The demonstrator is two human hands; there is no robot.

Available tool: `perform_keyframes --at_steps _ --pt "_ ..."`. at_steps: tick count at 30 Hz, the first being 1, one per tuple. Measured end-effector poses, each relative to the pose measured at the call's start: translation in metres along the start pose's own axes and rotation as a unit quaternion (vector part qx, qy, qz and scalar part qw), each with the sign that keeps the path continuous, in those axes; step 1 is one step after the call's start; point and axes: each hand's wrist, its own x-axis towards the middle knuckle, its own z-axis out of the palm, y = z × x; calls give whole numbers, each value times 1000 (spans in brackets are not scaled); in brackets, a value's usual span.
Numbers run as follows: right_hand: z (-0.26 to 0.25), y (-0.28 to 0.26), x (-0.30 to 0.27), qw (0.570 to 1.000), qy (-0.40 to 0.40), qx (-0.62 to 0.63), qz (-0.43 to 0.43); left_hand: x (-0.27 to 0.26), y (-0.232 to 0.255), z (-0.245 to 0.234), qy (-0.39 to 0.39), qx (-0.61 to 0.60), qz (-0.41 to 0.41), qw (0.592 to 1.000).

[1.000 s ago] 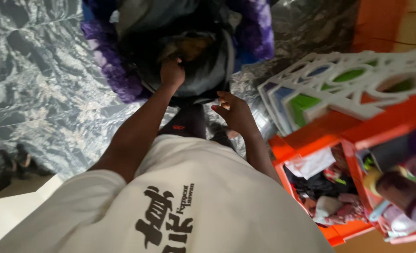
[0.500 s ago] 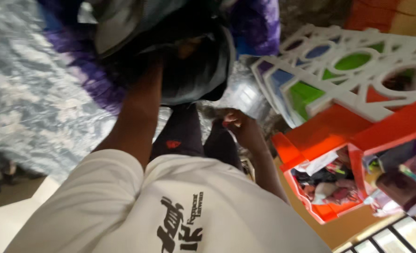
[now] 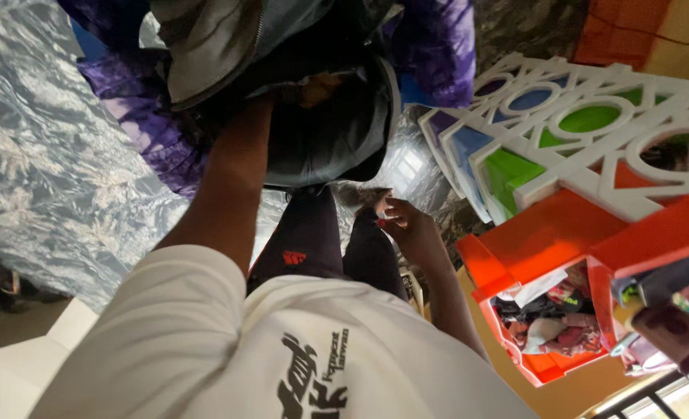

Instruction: The person sorts various pieces of white and patterned clothing by folding a white garment, placing it in a laundry basket, and then transferring other folded clothes from the basket into a plastic dresser drawer.

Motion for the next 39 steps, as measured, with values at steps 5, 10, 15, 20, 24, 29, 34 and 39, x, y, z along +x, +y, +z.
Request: perform_keyframes --at_steps 5,10,15,20,24,29,34,39 --pt "-12 -16 -3 998 16 35 -57 -59 24 -3 -24 5 59 998" --pt "-30 -40 -5 994 56 60 -71 -147 26 -43 56 -91 80 991" --pt "-41 -47 -13 990 96 47 -94 -212 17 -105 1 -405 133 905" --pt "-52 -42 -22 960 24 234 -152 -223 45 -120 -137 -527 512 664" --pt "-76 -28 -54 888 2 405 -215 -243 123 -121 -335 -634 329 614" --pt "-95 20 -113 615 -111 720 -303 -340 229 -108 -540 -637 322 446" --pt "-100 123 -146 609 26 754 -245 -399 310 -72 -626 -511 329 489" --pt "-104 256 -181 583 124 770 -227 -394 357 33 -616 -491 295 541"
